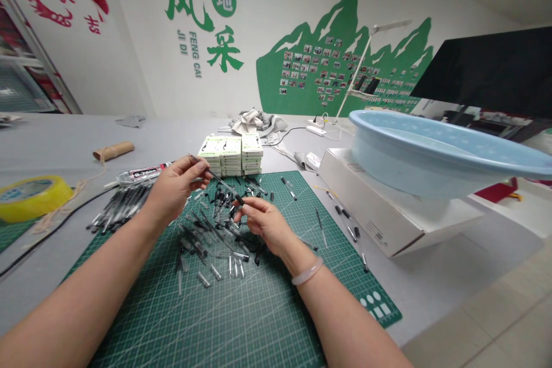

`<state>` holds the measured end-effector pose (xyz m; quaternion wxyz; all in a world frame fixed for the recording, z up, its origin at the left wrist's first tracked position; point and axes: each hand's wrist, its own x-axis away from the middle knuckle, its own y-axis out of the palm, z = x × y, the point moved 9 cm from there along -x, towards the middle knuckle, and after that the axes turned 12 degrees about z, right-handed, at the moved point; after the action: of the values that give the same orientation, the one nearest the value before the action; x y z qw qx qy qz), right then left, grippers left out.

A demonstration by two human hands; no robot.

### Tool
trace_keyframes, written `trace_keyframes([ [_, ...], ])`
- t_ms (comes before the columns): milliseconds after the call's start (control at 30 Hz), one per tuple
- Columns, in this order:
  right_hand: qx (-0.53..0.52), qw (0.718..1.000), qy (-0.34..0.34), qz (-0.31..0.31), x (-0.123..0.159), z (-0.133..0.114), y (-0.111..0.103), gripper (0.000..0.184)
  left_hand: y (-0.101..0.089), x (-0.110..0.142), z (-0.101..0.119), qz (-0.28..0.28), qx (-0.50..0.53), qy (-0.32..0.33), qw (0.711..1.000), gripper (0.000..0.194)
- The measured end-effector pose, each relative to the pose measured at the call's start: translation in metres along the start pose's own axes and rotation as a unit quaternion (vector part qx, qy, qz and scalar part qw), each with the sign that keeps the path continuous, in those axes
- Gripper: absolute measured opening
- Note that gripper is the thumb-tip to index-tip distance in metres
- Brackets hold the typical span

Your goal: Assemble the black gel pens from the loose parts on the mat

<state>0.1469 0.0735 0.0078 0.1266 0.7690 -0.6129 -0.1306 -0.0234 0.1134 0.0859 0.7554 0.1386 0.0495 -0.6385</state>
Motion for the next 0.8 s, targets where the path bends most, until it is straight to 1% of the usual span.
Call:
trace_keyframes([
  [67, 0.01, 1.0, 0.005, -0.003, 0.001, 0.002, 0.001, 0.033, 0.004, 0.002, 0.004, -0.02, -0.051, 0.031, 0.998, 0.02],
  [133, 0.015, 1.0, 0.011, -0.011, 0.002, 0.003, 0.004, 0.034, 0.015, 0.007, 0.005, -0.069, -0.124, 0.054, 0.988, 0.021],
  [200, 0.013, 1.0, 0.014, -0.02, 0.004, 0.003, 0.008, 0.035, 0.027, 0.015, 0.003, -0.132, -0.187, 0.059, 0.972, 0.025],
  [267, 0.008, 1.0, 0.008, -0.019, 0.005, 0.001, 0.009, 0.034, 0.034, 0.02, 0.001, -0.177, -0.214, 0.051, 0.959, 0.033],
  [333, 0.001, 1.0, -0.002, -0.012, 0.005, -0.002, 0.009, 0.032, 0.032, 0.018, 0.004, -0.177, -0.214, 0.044, 0.96, 0.038],
  [433, -0.018, 1.0, -0.011, -0.002, 0.004, -0.005, 0.006, 0.03, 0.014, 0.005, 0.011, -0.13, -0.228, 0.056, 0.963, 0.036],
  [500, -0.034, 0.999, -0.009, 0.013, 0.002, -0.005, 0.002, 0.029, 0.0, -0.004, 0.011, -0.117, -0.286, 0.073, 0.948, 0.033],
  [533, -0.043, 0.999, -0.008, 0.023, 0.0, -0.004, -0.001, 0.028, -0.006, -0.009, 0.009, -0.122, -0.332, 0.08, 0.932, 0.031],
  [600, -0.064, 0.997, -0.012, 0.05, -0.003, -0.004, -0.009, 0.026, -0.02, -0.015, -0.003, -0.15, -0.435, 0.081, 0.884, 0.024],
  [667, -0.081, 0.993, -0.021, 0.084, -0.007, -0.004, -0.019, 0.023, -0.037, -0.018, -0.021, -0.184, -0.512, 0.046, 0.837, 0.019],
  [700, -0.084, 0.991, -0.027, 0.101, -0.008, -0.005, -0.024, 0.022, -0.046, -0.019, -0.03, -0.198, -0.531, 0.021, 0.823, 0.018],
  [733, -0.085, 0.989, -0.034, 0.117, -0.009, -0.005, -0.028, 0.021, -0.053, -0.02, -0.037, -0.206, -0.541, 0.001, 0.816, 0.018],
  [767, -0.085, 0.987, -0.039, 0.129, -0.01, -0.006, -0.032, 0.021, -0.059, -0.021, -0.04, -0.205, -0.545, -0.008, 0.813, 0.018],
  [800, -0.086, 0.986, -0.044, 0.137, -0.01, -0.007, -0.034, 0.021, -0.063, -0.024, -0.041, -0.195, -0.548, -0.004, 0.813, 0.018],
])
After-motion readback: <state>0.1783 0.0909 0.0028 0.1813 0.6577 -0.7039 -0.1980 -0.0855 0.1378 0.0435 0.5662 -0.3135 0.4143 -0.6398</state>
